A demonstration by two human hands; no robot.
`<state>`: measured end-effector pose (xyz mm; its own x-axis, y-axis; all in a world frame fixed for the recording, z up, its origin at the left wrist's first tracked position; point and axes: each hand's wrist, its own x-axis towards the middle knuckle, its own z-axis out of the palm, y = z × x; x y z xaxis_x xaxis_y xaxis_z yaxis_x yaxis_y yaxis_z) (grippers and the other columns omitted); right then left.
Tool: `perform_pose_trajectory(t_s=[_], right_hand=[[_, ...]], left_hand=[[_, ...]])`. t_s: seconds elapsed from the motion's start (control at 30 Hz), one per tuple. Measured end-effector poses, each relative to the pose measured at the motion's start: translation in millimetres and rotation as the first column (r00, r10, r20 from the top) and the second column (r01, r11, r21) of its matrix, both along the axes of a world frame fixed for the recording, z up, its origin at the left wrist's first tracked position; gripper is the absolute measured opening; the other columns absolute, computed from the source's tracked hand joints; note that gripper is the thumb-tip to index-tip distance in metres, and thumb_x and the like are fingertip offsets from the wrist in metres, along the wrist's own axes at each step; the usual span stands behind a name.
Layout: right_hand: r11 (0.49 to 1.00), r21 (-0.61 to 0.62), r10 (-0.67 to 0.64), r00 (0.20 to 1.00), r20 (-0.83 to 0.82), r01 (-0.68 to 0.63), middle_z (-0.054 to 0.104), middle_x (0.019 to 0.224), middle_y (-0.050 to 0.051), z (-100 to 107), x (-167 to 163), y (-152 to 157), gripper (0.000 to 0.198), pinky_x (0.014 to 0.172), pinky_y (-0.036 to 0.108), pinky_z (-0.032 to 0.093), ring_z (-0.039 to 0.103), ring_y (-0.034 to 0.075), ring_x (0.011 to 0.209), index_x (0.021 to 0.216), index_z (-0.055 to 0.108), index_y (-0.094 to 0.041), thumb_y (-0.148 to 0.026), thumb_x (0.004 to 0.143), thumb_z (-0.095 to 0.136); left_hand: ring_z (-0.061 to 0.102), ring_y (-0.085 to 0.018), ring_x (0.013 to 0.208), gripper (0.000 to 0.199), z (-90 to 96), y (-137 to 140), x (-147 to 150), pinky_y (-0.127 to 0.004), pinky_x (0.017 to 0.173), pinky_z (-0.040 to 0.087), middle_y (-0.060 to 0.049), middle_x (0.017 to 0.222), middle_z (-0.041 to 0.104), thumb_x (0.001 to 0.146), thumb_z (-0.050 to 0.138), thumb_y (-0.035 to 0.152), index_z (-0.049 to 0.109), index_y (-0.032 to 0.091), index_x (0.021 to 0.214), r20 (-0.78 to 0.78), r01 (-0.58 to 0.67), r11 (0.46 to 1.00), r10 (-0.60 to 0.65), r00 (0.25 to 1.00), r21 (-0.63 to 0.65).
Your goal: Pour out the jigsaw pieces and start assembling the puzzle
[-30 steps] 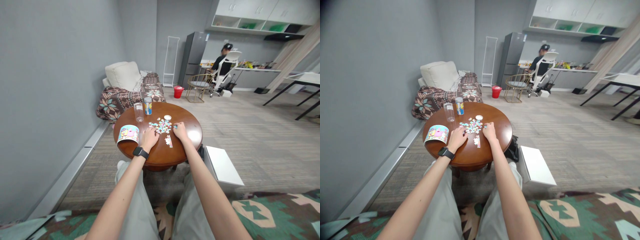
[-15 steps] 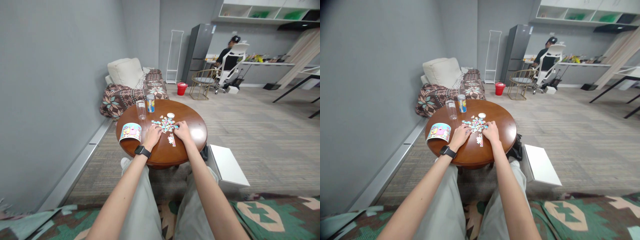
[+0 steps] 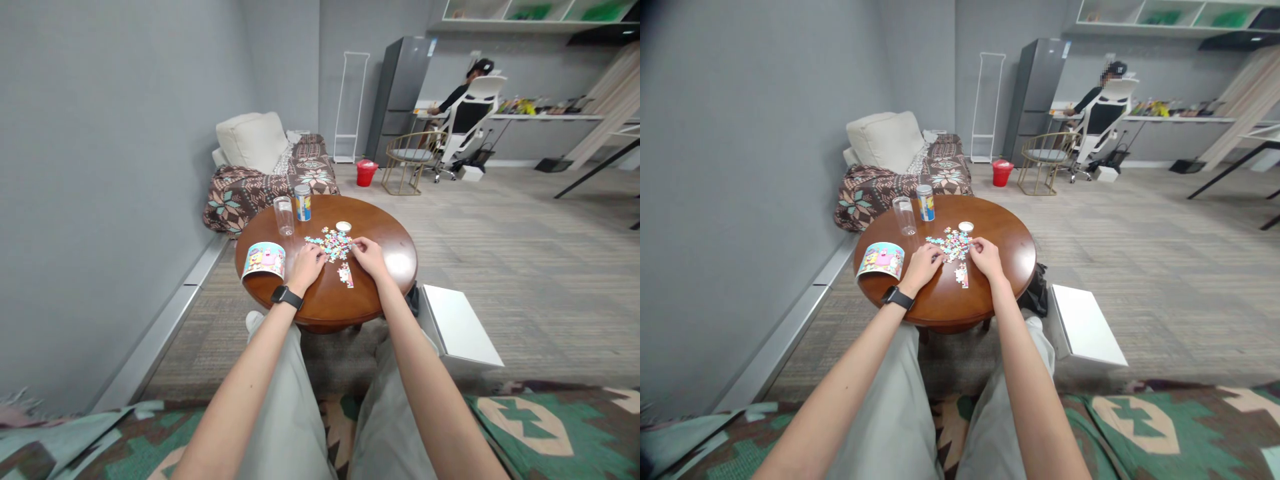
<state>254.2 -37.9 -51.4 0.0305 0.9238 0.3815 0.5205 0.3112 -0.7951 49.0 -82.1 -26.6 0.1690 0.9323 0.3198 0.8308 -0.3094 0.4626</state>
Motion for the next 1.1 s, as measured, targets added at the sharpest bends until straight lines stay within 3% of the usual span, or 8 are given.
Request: perform_pose_trajectory(t_s=[0.13, 0.33, 0.53, 0.8, 0.97, 1.1], right_hand=[[0.993, -0.011, 0.116, 0.989, -0.091, -0.117, 0.073, 0.082, 0.005, 4.5, -0.7, -3.5, 0.020, 0.074, 0.034, 0.053, 0.065, 0.019, 0.071, 0.088, 0.071, -0.020, -0.033, 0.079, 0.059], [0.989, 0.062, 0.137, 0.985, -0.102, -0.132, 0.074, 0.094, 0.007, 6.6, -1.0, -5.3, 0.018, 0.085, 0.036, 0.054, 0.068, 0.021, 0.086, 0.083, 0.070, -0.021, -0.037, 0.076, 0.065], [0.976, -0.064, 0.186, 0.955, -0.230, -0.206, 0.072, 0.075, 0.005, 4.2, -2.4, -4.4, 0.031, 0.070, 0.035, 0.056, 0.068, 0.021, 0.069, 0.081, 0.068, -0.020, -0.050, 0.077, 0.068], [0.974, -0.069, 0.191, 0.951, -0.242, -0.214, 0.071, 0.076, 0.003, 0.1, -3.0, -0.9, 0.024, 0.069, 0.033, 0.055, 0.065, 0.017, 0.064, 0.092, 0.070, -0.020, -0.037, 0.078, 0.063], [0.991, 0.007, 0.130, 0.982, -0.135, -0.130, 0.072, 0.083, 0.003, -1.8, -1.0, 1.7, 0.009, 0.081, 0.035, 0.055, 0.065, 0.018, 0.075, 0.076, 0.066, -0.020, -0.027, 0.071, 0.063], [0.989, 0.003, 0.146, 0.971, -0.187, -0.148, 0.073, 0.088, 0.005, -3.6, -1.8, 2.8, 0.008, 0.089, 0.038, 0.054, 0.069, 0.020, 0.084, 0.075, 0.066, -0.021, -0.026, 0.070, 0.065]], left_hand=[[0.064, -0.023, 0.098, 0.018, 4.4, -1.1, 0.2, -0.037, 0.092, 0.048, -0.007, 0.100, 0.070, 0.097, 0.049, 0.019, 0.065, 0.019, 0.091, 0.124, 0.027, 0.998, -0.035, 0.992, 0.065], [0.064, -0.019, 0.091, 0.015, 5.5, -3.6, -0.5, -0.032, 0.089, 0.050, -0.004, 0.092, 0.068, 0.085, 0.056, 0.006, 0.062, 0.018, 0.080, 0.246, 0.114, 0.987, -0.138, 0.959, 0.111], [0.063, -0.018, 0.091, 0.014, 4.6, -3.4, -1.9, -0.032, 0.090, 0.050, -0.004, 0.091, 0.065, 0.084, 0.059, 0.007, 0.062, 0.018, 0.076, 0.246, 0.123, 0.986, -0.148, 0.958, 0.112], [0.061, -0.017, 0.088, 0.013, 1.8, -2.2, -2.1, -0.031, 0.087, 0.051, -0.005, 0.096, 0.062, 0.085, 0.057, 0.006, 0.058, 0.019, 0.086, 0.242, 0.095, 0.989, -0.121, 0.963, 0.114], [0.060, -0.018, 0.090, 0.021, 1.0, -0.9, -2.0, -0.031, 0.087, 0.051, -0.005, 0.094, 0.060, 0.081, 0.050, -0.002, 0.056, 0.019, 0.084, 0.211, 0.082, 0.988, -0.108, 0.972, 0.129], [0.061, -0.018, 0.090, 0.016, -1.7, 1.1, -1.8, -0.030, 0.087, 0.051, -0.005, 0.093, 0.063, 0.083, 0.054, 0.003, 0.055, 0.019, 0.088, 0.255, 0.066, 0.989, -0.099, 0.962, 0.135]])
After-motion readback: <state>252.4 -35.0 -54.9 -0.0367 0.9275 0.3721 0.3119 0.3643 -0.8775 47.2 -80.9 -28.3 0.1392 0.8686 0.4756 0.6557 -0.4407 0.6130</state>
